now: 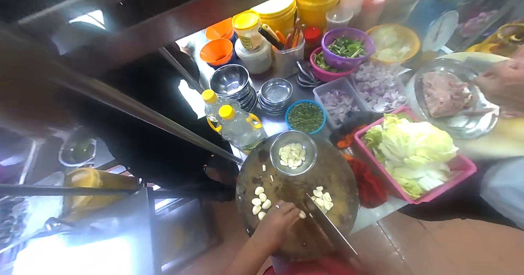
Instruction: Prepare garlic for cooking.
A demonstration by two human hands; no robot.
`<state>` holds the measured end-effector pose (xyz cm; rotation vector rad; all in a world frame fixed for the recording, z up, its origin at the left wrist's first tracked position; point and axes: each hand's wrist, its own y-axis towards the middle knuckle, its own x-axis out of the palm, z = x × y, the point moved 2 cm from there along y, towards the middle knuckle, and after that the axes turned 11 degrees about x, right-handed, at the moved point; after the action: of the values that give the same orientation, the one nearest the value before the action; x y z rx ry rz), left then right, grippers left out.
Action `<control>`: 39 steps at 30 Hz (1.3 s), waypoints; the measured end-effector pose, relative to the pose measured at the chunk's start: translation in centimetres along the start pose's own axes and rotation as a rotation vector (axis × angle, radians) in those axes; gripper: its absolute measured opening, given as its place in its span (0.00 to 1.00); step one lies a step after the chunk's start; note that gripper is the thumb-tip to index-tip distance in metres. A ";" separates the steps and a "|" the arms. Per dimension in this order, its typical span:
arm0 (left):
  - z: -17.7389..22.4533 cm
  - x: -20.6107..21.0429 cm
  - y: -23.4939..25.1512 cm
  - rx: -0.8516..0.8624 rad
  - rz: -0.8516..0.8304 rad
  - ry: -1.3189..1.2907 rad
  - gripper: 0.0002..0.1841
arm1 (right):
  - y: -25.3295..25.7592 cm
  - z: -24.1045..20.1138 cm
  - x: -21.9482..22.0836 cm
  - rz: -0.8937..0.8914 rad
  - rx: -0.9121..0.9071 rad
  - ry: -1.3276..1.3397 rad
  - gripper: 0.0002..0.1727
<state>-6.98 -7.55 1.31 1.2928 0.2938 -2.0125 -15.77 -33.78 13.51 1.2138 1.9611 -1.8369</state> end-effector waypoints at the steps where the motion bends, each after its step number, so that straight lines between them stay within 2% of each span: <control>1: 0.1 -0.2 0.4 0.026 -0.028 -0.001 0.13 | -0.1 -0.3 -0.2 -0.006 -0.003 -0.003 0.27; 5: 0.2 -0.2 1.1 0.141 -0.079 0.017 0.11 | 1.3 0.2 1.0 -0.039 0.009 -0.054 0.25; 8: 0.4 -0.6 1.1 0.184 -0.129 0.054 0.11 | 1.3 -0.2 1.2 0.006 -0.044 -0.051 0.25; 11: 0.5 -0.4 0.8 0.210 -0.142 0.040 0.13 | 1.9 -0.4 1.9 -0.037 -0.045 -0.107 0.24; 15: 0.4 -0.5 0.6 0.204 -0.135 0.025 0.13 | 2.1 -0.3 1.7 -0.013 -0.096 -0.072 0.25; 17: 0.3 -0.3 0.5 0.204 -0.116 0.010 0.13 | 2.3 -0.5 2.0 -0.056 -0.065 -0.067 0.24; 19: 0.3 -0.1 0.4 0.207 -0.096 0.000 0.13 | 2.0 -1.2 0.6 -0.152 -0.005 -0.087 0.25; 21: 0.1 -0.3 0.3 0.205 -0.077 0.001 0.13 | 1.3 -2.0 -1.0 -0.151 -0.001 -0.064 0.25; 23: 0.0 -0.3 -0.1 0.205 -0.073 0.002 0.13 | 2.1 -1.0 1.0 -0.085 -0.066 -0.064 0.24; 25: 0.2 -0.1 -0.1 0.211 -0.050 -0.019 0.12 | 2.7 -0.5 1.9 -0.118 -0.063 -0.093 0.24; 28: 0.1 -0.3 -0.3 0.189 -0.036 -0.007 0.13 | 2.4 -0.6 1.4 -0.082 -0.101 -0.056 0.25; 33: 0.2 -0.1 -0.6 0.188 -0.031 -0.006 0.13 | 2.8 -0.6 1.7 -0.153 -0.058 -0.081 0.23; 36: 0.0 -0.3 -1.1 0.192 -0.011 0.008 0.12 | 2.4 -0.9 1.8 -0.098 -0.107 -0.064 0.24; 39: 0.1 0.0 -1.0 0.212 0.001 0.000 0.12 | 2.7 -0.6 2.0 -0.142 -0.059 -0.063 0.24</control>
<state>-7.70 -6.88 1.18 1.4209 0.0810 -2.0864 -15.06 -32.69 10.38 1.0108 2.1001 -1.8432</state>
